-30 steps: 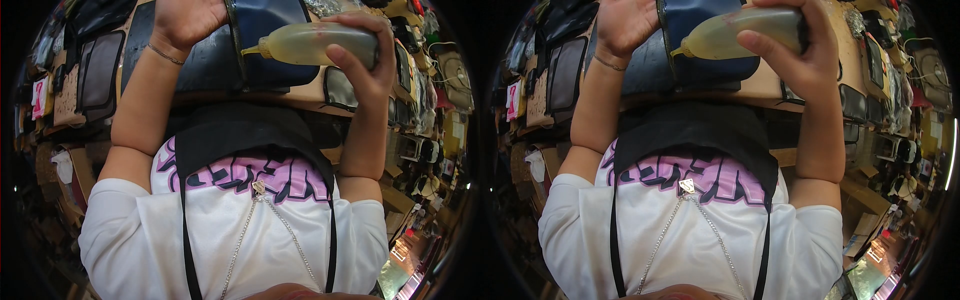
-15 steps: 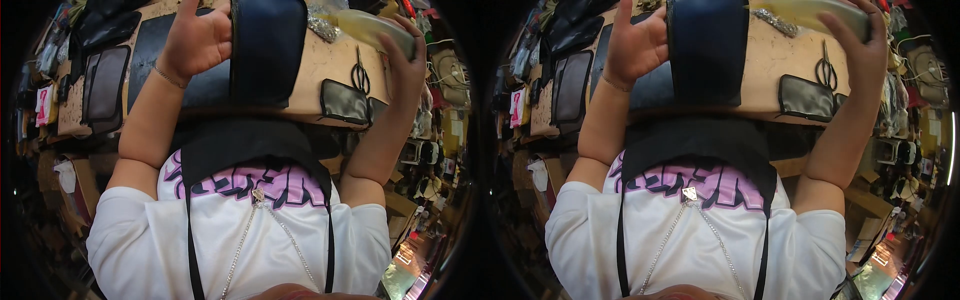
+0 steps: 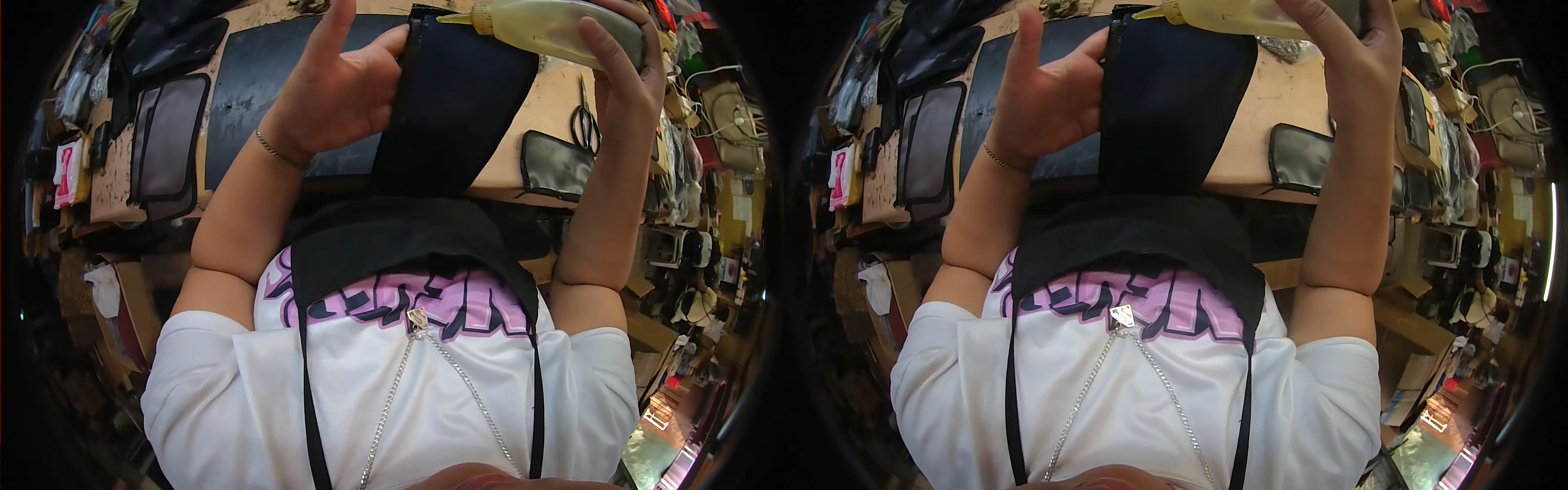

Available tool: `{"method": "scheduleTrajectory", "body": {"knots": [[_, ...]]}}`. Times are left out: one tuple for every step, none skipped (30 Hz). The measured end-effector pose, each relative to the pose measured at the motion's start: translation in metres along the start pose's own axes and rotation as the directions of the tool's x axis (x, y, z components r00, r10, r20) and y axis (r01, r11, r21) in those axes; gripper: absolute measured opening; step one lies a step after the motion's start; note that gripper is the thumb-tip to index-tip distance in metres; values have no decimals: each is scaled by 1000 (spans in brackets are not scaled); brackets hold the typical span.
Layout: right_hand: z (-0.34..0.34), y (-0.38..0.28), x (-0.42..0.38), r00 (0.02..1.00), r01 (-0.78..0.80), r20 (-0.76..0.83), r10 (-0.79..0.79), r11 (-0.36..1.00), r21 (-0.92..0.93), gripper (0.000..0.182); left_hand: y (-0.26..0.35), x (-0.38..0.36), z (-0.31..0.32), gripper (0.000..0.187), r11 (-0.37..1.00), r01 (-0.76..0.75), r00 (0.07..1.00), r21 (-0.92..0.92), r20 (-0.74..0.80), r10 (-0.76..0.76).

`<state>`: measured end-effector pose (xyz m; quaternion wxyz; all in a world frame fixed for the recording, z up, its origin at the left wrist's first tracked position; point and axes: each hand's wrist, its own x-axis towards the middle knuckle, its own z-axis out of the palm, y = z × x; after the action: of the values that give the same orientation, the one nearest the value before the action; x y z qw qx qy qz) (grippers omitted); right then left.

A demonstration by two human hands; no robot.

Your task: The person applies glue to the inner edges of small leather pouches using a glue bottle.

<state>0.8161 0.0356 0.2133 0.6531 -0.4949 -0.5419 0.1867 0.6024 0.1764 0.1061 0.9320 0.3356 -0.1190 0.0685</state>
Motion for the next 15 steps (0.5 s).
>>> {"method": "scheduleTrajectory", "body": {"knots": [[1,2,1,1000,8,-9,-8,1000,-21,35,-2,2,-10,117,986,7,992,-165,129,14],[2,5,2,1000,16,-17,-16,999,-43,34,-4,1,-15,117,978,14,990,-210,141,16],[1,10,4,999,22,-45,-25,997,-73,34,-4,1,-14,118,967,21,988,-254,153,19],[1,16,5,997,27,-73,-35,994,-102,34,-4,-2,-9,118,983,15,999,-184,52,-6],[0,19,6,994,32,-101,-45,991,-132,34,-3,-3,-3,118,995,7,1000,-99,-22,-9],[-1,20,6,995,17,-95,-29,993,-120,34,-2,-4,4,118,1000,11,995,-13,-95,-13],[-1,20,6,996,3,-89,-13,994,-108,35,-1,-2,11,118,996,11,991,86,-136,1],[-1,21,5,997,-12,-83,4,995,-95,35,0,-1,16,117,983,14,984,184,-175,19],[-1,18,4,998,-23,-52,18,996,-84,35,2,0,17,117,991,1,984,133,-177,23],[1,14,2,999,-34,-21,33,997,-73,36,3,0,17,117,997,-12,983,81,-179,26],[2,11,-1,999,-46,11,47,997,-62,36,3,1,17,116,999,-25,983,29,-182,30],[4,9,-3,998,-56,15,57,997,-61,36,4,1,17,116,999,-35,982,13,-185,37],[5,9,-5,997,-67,19,68,996,-59,37,4,1,16,116,999,-45,981,-3,-188,44],[6,8,-6,997,-77,23,79,995,-58,37,5,1,16,115,998,-56,980,-18,-191,51],[5,11,-6,997,-72,18,73,996,-61,37,5,1,15,116,997,-67,980,-27,-189,61]]}}
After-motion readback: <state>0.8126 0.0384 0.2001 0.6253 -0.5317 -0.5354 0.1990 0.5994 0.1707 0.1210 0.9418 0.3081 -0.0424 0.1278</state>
